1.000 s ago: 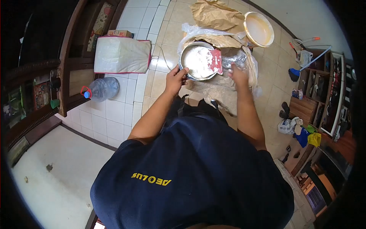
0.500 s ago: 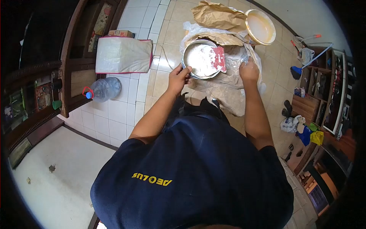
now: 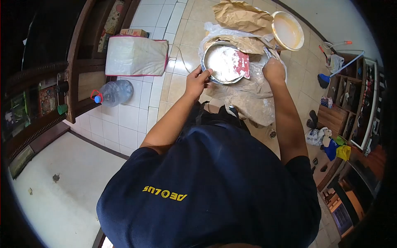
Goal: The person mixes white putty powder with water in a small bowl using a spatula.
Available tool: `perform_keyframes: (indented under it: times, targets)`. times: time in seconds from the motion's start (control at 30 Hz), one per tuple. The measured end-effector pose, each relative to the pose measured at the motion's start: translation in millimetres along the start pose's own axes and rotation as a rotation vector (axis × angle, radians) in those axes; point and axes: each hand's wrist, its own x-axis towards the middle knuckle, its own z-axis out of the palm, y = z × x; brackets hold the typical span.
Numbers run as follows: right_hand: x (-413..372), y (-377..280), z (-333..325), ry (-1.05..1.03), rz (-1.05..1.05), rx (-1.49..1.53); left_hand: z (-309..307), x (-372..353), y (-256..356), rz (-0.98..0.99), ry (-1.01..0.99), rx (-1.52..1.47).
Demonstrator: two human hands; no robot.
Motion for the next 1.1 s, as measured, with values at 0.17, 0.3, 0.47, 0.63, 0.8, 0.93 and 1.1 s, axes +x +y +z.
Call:
perform_keyframes:
  times: [0.17,0.3,0.47,0.63,0.8,0.93,1.1]
  targets:
    - [-15,-1,-18,0.035,0.023,0.089,-2,4,0,-0.003,-0.003,0.027]
    - [-23,4,-12,0.009,-0.051,0.021,-2,2,1,0.001,-0.018,0.028]
    - [-41,13,-21,0.075,-0.156,0.048,-2,1,3,0.001,-0.011,0.017]
    - [-56,13,-21,0.076,-0.230,0.038,-3,2,0,-0.016,-0.022,0.021]
    - [-56,6,-19,-0.042,-0.256,-0.044,-3,0,3,-0.001,-0.025,0.040]
    - [-24,-4,6,0.015,-0.236,-0.099,-4,6,-5,-0.004,-0.031,0.016]
    - [8,-14,16,0.011,-0.277,-0.162,0,1,0,-0.018,-0.006,0.025]
